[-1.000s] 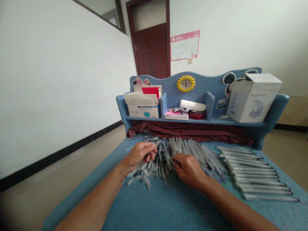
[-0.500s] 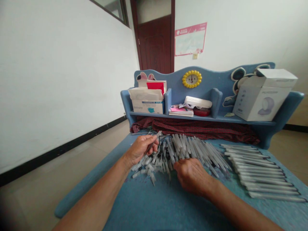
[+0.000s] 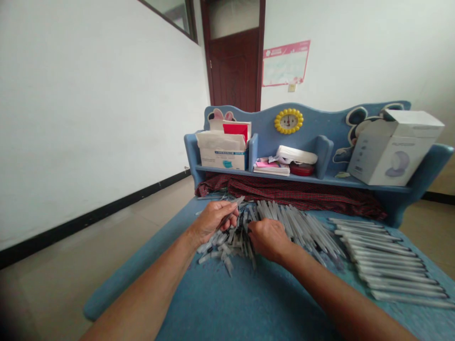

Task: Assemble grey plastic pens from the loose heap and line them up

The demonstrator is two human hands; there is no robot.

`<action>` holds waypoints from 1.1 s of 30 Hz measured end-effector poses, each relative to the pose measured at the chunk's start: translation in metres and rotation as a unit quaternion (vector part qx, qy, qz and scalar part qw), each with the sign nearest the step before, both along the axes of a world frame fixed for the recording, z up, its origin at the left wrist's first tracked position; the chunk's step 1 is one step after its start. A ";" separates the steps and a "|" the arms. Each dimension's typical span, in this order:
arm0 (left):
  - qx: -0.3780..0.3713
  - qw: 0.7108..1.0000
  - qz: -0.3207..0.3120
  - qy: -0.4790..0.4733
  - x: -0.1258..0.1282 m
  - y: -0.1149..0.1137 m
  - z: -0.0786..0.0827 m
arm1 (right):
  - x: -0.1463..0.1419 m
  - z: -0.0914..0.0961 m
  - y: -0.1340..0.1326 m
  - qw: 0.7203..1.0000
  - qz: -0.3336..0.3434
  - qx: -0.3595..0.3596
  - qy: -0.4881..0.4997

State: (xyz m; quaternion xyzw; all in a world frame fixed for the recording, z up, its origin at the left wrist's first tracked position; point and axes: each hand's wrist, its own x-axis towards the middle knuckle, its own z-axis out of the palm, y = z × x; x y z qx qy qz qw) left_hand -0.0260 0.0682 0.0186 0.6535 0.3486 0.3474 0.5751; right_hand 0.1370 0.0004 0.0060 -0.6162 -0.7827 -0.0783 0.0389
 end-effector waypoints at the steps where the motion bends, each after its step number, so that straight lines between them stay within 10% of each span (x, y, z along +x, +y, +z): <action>1: -0.001 1.000 0.001 0.002 0.000 0.000 0.000 | -0.002 0.000 0.003 1.000 -0.001 -0.002 -0.003; 11: -0.001 1.000 0.006 0.006 0.000 -0.002 0.001 | -0.003 -0.001 0.004 1.000 0.020 -0.001 0.006; 15: 0.000 1.000 0.002 0.015 0.001 -0.003 0.002 | 0.012 0.001 -0.010 0.986 0.041 0.019 0.161; 23: 0.010 0.997 -0.058 0.057 0.009 -0.016 0.005 | 0.037 -0.011 -0.042 0.808 0.015 -0.054 0.587; 33: 0.027 0.984 -0.132 0.119 0.016 -0.029 0.007 | 0.048 -0.007 -0.041 0.669 0.011 -0.047 0.742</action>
